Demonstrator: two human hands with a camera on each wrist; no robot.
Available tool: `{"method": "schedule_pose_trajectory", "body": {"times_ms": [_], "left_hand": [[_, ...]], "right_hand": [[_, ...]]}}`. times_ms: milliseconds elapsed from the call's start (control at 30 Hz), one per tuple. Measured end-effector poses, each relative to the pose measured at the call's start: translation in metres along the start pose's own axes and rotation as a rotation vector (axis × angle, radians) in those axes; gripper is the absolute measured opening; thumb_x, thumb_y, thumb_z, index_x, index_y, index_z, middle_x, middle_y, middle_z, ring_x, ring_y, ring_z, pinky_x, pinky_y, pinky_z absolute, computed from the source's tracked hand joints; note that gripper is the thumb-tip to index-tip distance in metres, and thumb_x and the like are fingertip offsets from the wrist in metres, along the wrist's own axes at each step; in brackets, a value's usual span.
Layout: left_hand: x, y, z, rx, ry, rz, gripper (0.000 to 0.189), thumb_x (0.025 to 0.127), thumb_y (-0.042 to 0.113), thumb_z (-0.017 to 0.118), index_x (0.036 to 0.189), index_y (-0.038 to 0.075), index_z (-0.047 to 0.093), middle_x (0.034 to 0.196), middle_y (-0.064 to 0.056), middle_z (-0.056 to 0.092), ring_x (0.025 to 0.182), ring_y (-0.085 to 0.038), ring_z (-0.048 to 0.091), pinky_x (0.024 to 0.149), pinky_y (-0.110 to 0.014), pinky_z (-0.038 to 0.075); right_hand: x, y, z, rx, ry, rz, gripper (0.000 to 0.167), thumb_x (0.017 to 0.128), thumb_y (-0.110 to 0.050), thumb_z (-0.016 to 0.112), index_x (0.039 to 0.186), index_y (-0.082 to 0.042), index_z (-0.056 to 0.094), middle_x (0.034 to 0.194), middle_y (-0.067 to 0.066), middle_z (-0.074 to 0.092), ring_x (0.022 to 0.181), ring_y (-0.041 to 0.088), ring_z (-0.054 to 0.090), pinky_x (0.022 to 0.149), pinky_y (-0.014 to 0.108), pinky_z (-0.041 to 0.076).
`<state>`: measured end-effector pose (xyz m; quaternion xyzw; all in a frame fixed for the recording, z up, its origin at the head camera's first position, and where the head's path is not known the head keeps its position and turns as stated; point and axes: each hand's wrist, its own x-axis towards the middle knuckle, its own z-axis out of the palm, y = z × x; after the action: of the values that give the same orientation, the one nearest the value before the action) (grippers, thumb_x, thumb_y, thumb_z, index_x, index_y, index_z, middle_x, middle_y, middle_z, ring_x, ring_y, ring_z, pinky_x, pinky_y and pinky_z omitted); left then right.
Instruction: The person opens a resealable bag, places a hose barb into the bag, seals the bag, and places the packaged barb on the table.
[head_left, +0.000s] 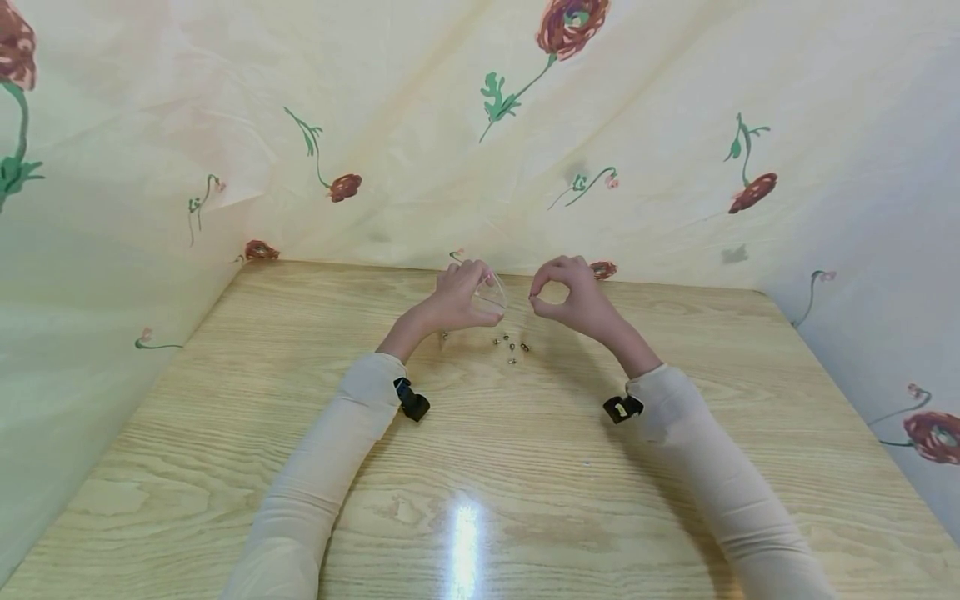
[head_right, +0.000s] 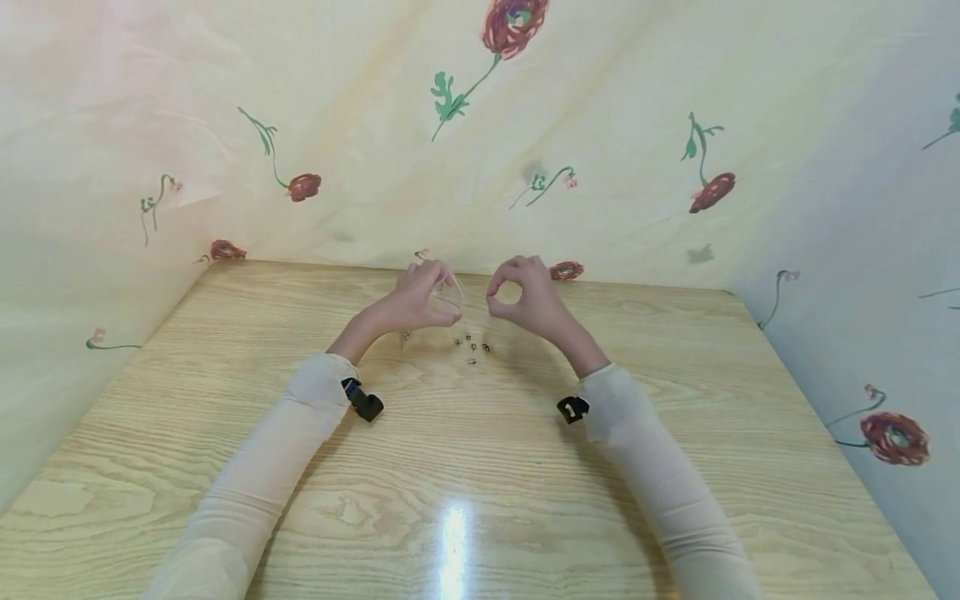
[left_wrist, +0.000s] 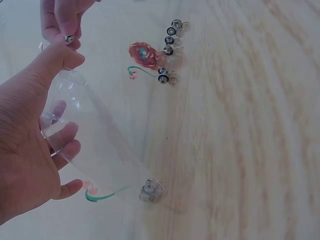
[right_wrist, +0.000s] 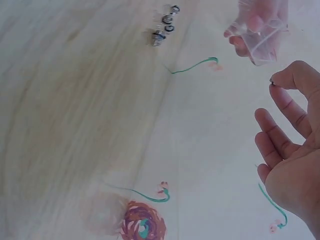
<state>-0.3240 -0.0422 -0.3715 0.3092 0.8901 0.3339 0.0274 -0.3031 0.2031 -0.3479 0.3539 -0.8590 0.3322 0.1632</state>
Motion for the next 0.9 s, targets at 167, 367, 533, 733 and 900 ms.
{"method": "schedule_pose_trajectory", "body": {"times_ms": [167, 367, 533, 733, 900], "left_hand": [[0.0, 0.0, 0.001, 0.004, 0.001, -0.002, 0.056, 0.09, 0.033, 0.074, 0.128, 0.003, 0.047, 0.128, -0.021, 0.049, 0.11, -0.031, 0.034, 0.106, -0.055, 0.021], [0.001, 0.0, 0.001, 0.007, -0.002, 0.0, 0.056, 0.09, 0.034, 0.074, 0.127, 0.003, 0.047, 0.126, -0.02, 0.049, 0.108, -0.03, 0.034, 0.104, -0.055, 0.022], [0.001, 0.001, 0.001, 0.014, -0.006, 0.007, 0.053, 0.09, 0.033, 0.074, 0.126, 0.006, 0.046, 0.122, -0.017, 0.049, 0.107, -0.029, 0.034, 0.104, -0.054, 0.023], [0.001, 0.003, 0.001, 0.023, -0.006, 0.004, 0.05, 0.09, 0.033, 0.075, 0.124, 0.01, 0.046, 0.12, -0.015, 0.048, 0.108, -0.029, 0.034, 0.102, -0.052, 0.025], [0.0, 0.004, 0.0, 0.026, -0.005, 0.004, 0.048, 0.091, 0.033, 0.074, 0.123, 0.011, 0.046, 0.117, -0.011, 0.047, 0.107, -0.027, 0.034, 0.101, -0.05, 0.025]], "right_hand": [[0.004, -0.004, -0.001, -0.002, 0.051, -0.012, 0.009, 0.081, 0.001, 0.077, 0.083, -0.006, 0.071, 0.098, 0.016, 0.071, 0.099, 0.033, 0.056, 0.093, 0.047, 0.03], [0.007, -0.009, 0.0, 0.001, 0.09, -0.006, 0.008, 0.083, 0.001, 0.076, 0.084, -0.006, 0.071, 0.104, 0.018, 0.069, 0.102, 0.035, 0.056, 0.096, 0.05, 0.031], [0.009, -0.013, 0.003, 0.012, 0.113, 0.018, 0.008, 0.084, -0.001, 0.075, 0.085, -0.007, 0.071, 0.107, 0.018, 0.069, 0.104, 0.035, 0.053, 0.097, 0.051, 0.032], [0.012, -0.015, 0.009, 0.04, 0.133, 0.031, 0.007, 0.084, -0.002, 0.075, 0.086, -0.008, 0.07, 0.109, 0.017, 0.067, 0.106, 0.035, 0.05, 0.098, 0.052, 0.031], [0.014, -0.016, 0.015, 0.071, 0.132, 0.035, 0.007, 0.084, -0.002, 0.074, 0.086, -0.008, 0.071, 0.11, 0.017, 0.067, 0.107, 0.035, 0.049, 0.098, 0.053, 0.03]]}}
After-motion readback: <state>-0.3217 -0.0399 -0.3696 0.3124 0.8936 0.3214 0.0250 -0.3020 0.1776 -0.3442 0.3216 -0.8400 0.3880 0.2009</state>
